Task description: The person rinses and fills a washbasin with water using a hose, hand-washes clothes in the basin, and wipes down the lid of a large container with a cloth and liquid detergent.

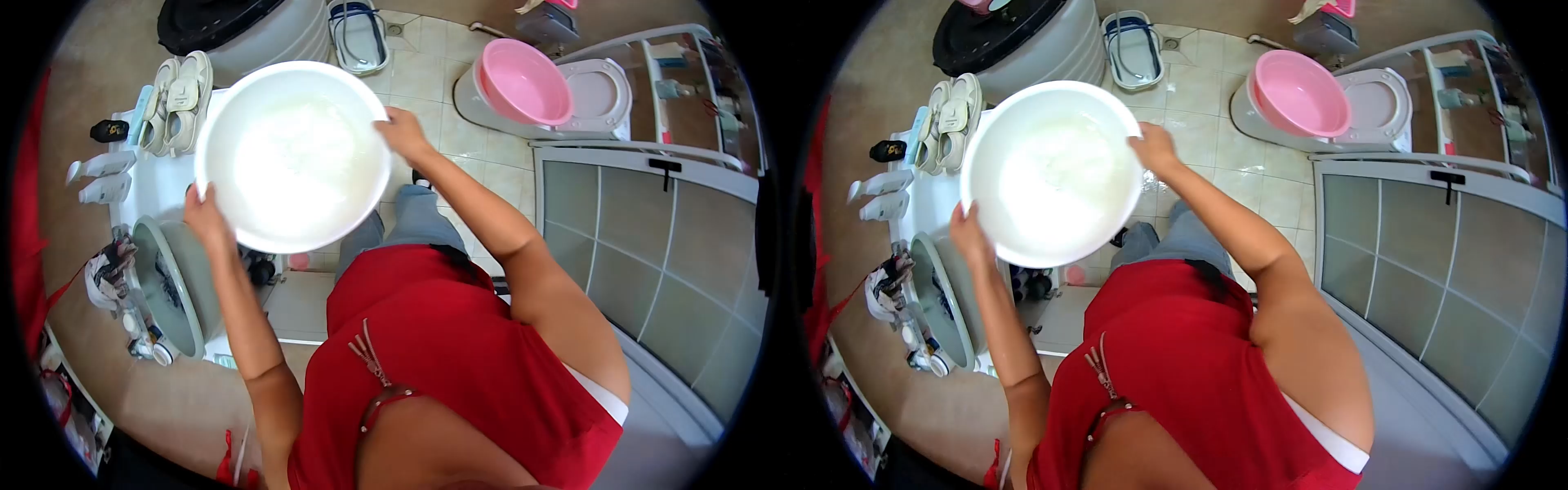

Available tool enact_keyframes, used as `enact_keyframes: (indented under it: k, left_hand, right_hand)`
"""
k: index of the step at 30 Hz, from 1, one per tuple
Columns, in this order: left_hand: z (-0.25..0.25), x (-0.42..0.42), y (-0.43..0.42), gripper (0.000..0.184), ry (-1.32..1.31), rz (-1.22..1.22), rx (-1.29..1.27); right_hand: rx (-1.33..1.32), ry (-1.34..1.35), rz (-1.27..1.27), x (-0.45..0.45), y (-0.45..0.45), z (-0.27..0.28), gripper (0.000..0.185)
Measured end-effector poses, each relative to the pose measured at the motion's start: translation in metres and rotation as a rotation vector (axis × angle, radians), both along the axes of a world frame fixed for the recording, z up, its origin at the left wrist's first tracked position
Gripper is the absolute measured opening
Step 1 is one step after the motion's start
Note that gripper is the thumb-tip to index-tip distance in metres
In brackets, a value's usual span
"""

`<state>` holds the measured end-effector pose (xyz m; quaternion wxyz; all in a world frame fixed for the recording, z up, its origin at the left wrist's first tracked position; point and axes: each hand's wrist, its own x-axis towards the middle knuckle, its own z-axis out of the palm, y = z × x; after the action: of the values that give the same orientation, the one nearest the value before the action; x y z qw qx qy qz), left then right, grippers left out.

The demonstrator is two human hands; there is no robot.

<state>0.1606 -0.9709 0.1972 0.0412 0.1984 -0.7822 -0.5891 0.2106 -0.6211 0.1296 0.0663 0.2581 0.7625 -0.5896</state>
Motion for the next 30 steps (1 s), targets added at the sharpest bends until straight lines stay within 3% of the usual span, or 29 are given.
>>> enact_keyframes:
  k: [3, 11, 14, 21, 23, 25, 27, 30]
  left_hand:
    - [-0.039, -0.007, 0.065, 0.028, -0.017, -0.019, 0.007]
    - [-0.067, -0.022, 0.234, 0.025, 0.015, -0.172, 0.001]
    - [-0.091, -0.027, 0.285, 0.024, 0.012, -0.262, -0.012]
    - [-0.13, -0.025, 0.434, 0.025, -0.123, -0.617, 0.108]
    - [-0.142, -0.026, 0.474, 0.03, -0.353, -0.725, 0.314]
    - [-0.155, -0.024, 0.51, 0.032, -0.477, -0.811, 0.227]
    - [-0.174, -0.017, 0.547, 0.032, -0.632, -0.834, 0.302]
    - [-0.227, -0.005, 0.595, 0.04, -0.811, -0.854, 0.315]
  right_hand:
    - [-0.052, -0.041, -0.098, 0.023, 0.067, -0.005, 0.031]
    - [-0.221, -0.276, -0.311, 0.056, 0.198, 0.016, 0.044]
    - [-0.504, -0.392, -0.276, 0.093, 0.243, -0.01, 0.048]
    - [-0.489, -0.319, -0.54, 0.201, 0.331, -0.04, 0.043]
    - [-0.518, -0.296, -0.675, 0.235, 0.342, -0.04, 0.041]
    - [-0.536, -0.316, -0.806, 0.27, 0.346, -0.04, 0.034]
    - [-0.565, -0.311, -0.938, 0.306, 0.347, -0.045, 0.028]
    - [-0.609, -0.311, -1.046, 0.352, 0.348, -0.043, 0.035]
